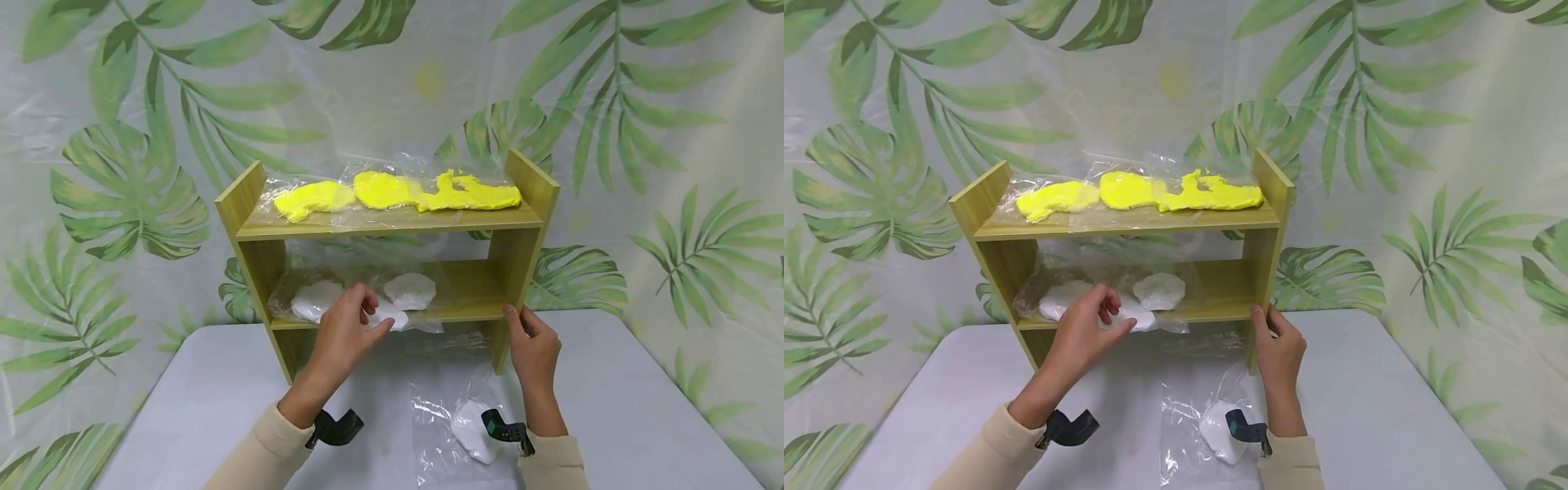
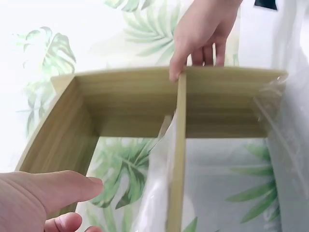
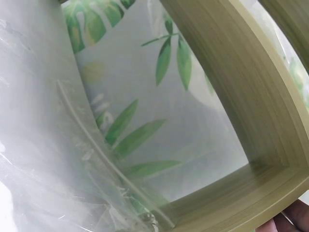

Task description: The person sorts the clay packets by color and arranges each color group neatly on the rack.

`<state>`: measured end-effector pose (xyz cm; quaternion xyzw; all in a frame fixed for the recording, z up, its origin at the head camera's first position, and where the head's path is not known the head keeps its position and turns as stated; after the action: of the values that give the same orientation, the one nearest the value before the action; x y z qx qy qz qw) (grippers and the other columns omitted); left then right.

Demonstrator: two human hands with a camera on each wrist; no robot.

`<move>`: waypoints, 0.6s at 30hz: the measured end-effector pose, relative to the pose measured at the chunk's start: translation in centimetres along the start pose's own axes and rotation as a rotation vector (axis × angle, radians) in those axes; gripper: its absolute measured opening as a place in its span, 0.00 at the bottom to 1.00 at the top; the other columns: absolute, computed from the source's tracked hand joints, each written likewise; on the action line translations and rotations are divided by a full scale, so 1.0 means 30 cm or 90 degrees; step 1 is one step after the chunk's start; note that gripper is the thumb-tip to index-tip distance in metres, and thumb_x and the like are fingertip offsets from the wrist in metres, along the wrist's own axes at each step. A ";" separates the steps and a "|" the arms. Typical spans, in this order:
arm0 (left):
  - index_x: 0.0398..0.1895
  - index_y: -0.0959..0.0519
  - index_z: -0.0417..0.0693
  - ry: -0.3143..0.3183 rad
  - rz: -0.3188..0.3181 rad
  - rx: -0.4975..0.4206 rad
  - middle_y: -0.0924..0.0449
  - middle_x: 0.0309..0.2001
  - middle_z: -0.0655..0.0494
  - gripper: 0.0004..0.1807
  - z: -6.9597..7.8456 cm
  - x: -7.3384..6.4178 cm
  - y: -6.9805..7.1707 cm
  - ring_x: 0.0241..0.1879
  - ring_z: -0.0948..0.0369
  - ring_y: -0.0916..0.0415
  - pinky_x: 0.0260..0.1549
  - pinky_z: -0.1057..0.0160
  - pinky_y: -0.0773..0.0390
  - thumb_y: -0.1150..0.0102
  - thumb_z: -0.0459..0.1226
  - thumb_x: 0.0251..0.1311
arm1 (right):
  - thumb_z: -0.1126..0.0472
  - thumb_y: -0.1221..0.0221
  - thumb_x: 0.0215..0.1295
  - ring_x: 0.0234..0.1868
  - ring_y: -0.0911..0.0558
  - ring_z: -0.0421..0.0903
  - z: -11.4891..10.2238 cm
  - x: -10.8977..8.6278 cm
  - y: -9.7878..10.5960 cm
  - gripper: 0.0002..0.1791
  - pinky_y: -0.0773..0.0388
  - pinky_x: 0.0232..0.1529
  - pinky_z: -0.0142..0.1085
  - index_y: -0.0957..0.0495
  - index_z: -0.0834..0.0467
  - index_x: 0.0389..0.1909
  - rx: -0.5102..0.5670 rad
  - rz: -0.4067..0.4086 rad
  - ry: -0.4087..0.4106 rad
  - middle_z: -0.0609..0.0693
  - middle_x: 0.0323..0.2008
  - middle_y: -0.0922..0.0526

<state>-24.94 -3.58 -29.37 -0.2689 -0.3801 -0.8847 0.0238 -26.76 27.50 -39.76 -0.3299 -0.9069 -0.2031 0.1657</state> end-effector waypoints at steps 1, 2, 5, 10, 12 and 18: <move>0.33 0.28 0.47 0.000 0.000 -0.005 0.26 0.29 0.56 0.18 0.002 -0.013 -0.004 0.29 0.61 0.29 0.28 0.63 0.28 0.26 0.40 0.48 | 0.41 0.44 0.66 0.45 0.16 0.47 0.001 0.000 0.000 0.24 0.31 0.36 0.16 0.16 0.53 0.51 -0.001 0.000 -0.001 0.52 0.43 0.14; 0.33 0.28 0.47 0.002 -0.001 -0.012 0.27 0.30 0.56 0.18 0.002 -0.026 -0.009 0.29 0.61 0.29 0.29 0.63 0.28 0.26 0.39 0.48 | 0.41 0.44 0.66 0.44 0.16 0.48 0.003 -0.001 0.000 0.24 0.31 0.36 0.16 0.17 0.53 0.51 -0.003 0.000 -0.003 0.52 0.43 0.14; 0.33 0.28 0.49 0.001 -0.003 -0.025 0.27 0.29 0.59 0.17 0.000 -0.056 -0.024 0.29 0.63 0.29 0.30 0.64 0.27 0.26 0.39 0.48 | 0.40 0.44 0.66 0.45 0.16 0.48 0.005 -0.003 0.000 0.25 0.32 0.36 0.16 0.17 0.54 0.52 -0.003 -0.002 -0.006 0.53 0.44 0.14; 0.32 0.28 0.51 0.000 -0.018 -0.045 0.29 0.28 0.64 0.16 -0.001 -0.109 -0.057 0.28 0.65 0.28 0.30 0.66 0.27 0.27 0.39 0.50 | 0.41 0.43 0.66 0.46 0.17 0.49 0.002 -0.003 0.001 0.24 0.31 0.36 0.16 0.17 0.54 0.51 0.004 -0.002 -0.005 0.53 0.44 0.14; 0.32 0.28 0.52 0.006 -0.029 -0.055 0.29 0.28 0.65 0.16 -0.005 -0.130 -0.074 0.28 0.64 0.28 0.30 0.66 0.27 0.27 0.39 0.50 | 0.41 0.43 0.66 0.46 0.16 0.49 0.001 -0.002 0.001 0.23 0.31 0.36 0.16 0.16 0.54 0.51 0.003 -0.001 -0.003 0.53 0.44 0.14; 0.31 0.27 0.51 0.042 -0.065 -0.099 0.27 0.26 0.64 0.14 -0.040 -0.182 -0.132 0.27 0.67 0.27 0.28 0.67 0.28 0.29 0.41 0.52 | 0.41 0.43 0.66 0.45 0.16 0.49 -0.001 0.001 0.001 0.24 0.32 0.36 0.16 0.16 0.54 0.51 0.000 0.002 0.000 0.53 0.44 0.14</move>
<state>-21.81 -2.47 -35.37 -0.2208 -0.3223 -0.9200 -0.0298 -26.76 27.52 -39.69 -0.3313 -0.9063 -0.2030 0.1661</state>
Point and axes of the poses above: each hand's wrist, its own x-axis towards the middle knuckle, its own y-axis out of the back of the hand, z = x × y, the point moved 5 cm from there along x, towards the middle knuckle
